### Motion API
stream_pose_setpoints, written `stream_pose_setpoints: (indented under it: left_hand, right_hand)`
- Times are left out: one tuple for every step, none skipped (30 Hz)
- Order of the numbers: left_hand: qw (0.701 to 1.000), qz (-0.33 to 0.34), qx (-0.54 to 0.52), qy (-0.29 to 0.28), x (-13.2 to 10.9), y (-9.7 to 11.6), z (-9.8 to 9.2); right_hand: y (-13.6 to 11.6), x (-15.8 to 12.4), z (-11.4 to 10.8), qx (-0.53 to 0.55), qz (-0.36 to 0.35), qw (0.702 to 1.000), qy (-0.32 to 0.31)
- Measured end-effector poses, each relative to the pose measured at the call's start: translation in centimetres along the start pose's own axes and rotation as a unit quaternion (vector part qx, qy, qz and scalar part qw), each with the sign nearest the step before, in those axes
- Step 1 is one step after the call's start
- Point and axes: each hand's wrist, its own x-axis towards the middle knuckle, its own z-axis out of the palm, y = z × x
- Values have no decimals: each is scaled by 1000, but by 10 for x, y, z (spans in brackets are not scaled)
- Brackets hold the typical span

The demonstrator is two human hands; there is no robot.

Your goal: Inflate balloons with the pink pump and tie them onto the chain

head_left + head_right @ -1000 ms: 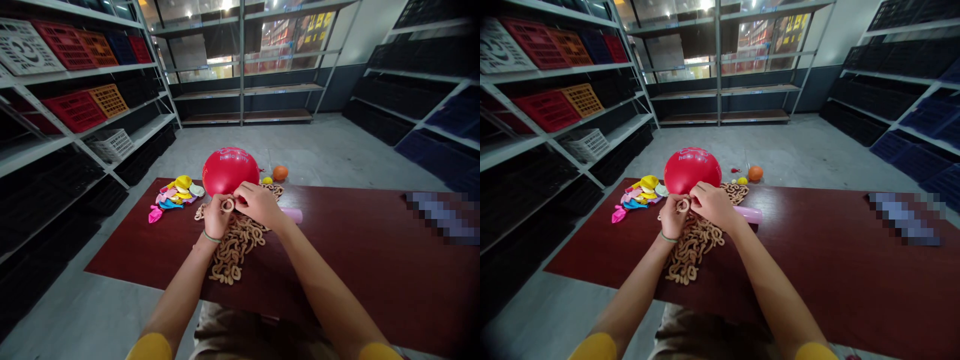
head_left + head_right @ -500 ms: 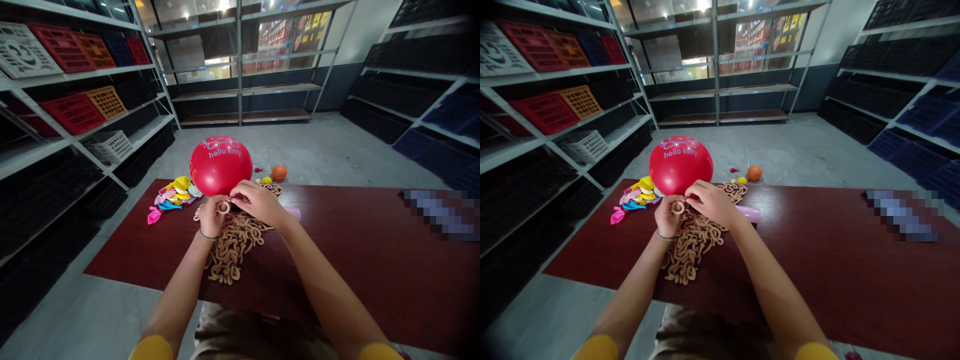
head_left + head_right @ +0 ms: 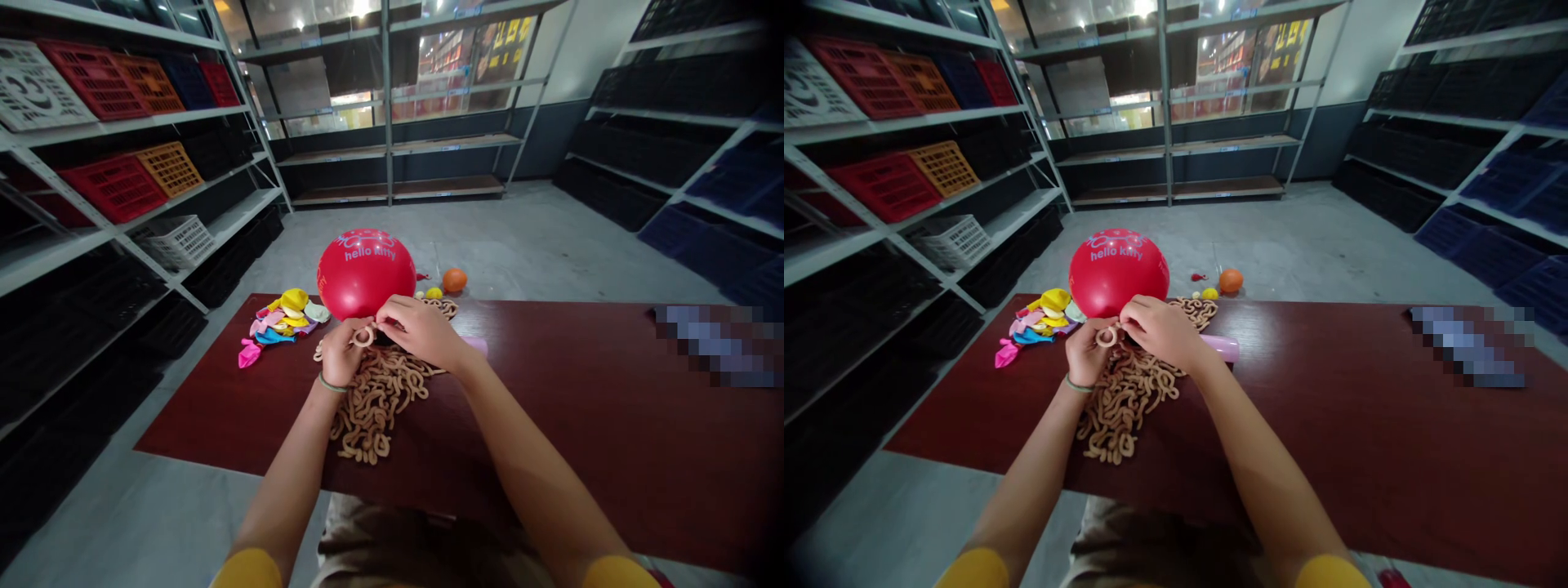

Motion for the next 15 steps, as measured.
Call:
stream_pose_setpoints:
  left_hand:
    - [1000,-10,-8,6,0,1,1]
    - [1000,-21,-17,13,1,1,2]
    - [999,-32,-28,20,1,2,3]
    - [998,-43,-40,29,2,2,4]
    - [997,-53,-50,38,2,2,5]
    - [996,-61,-57,44,3,3,5]
    - [995,-67,-60,50,3,3,6]
    - [994,-72,-58,52,4,4,6]
    - [994,-77,-53,52,5,5,6]
    - [994,-81,-47,52,5,5,6]
    - [994,-86,-42,53,5,6,7]
    - [994,-91,-38,53,5,6,7]
    - [993,-96,-36,53,6,7,7]
    - [993,-102,-37,54,6,7,8]
    - [992,-107,-40,54,5,7,8]
  right_hand:
    - [0,0,0,0,-3,1000,4]
    - [0,0,0,-2,-5,1000,7]
    - [0,0,-1,-6,-6,1000,12]
    - [1,0,-2,-14,-5,1000,17]
    - [1,-1,-3,-26,-4,999,23]
    - [2,-1,-4,-43,-1,999,28]
    - [3,-1,-4,-65,1,997,31]
    - [3,-2,-5,-89,4,995,33]
    - [4,-2,-5,-116,7,993,33]
    - [5,-2,-4,-142,10,989,34]
    - [5,-2,-3,-165,12,986,34]
    - [6,-2,-2,-185,12,982,34]
    - [6,-2,0,-200,11,979,35]
    - [7,-1,1,-212,9,977,36]
    - [8,-1,3,-221,7,975,37]
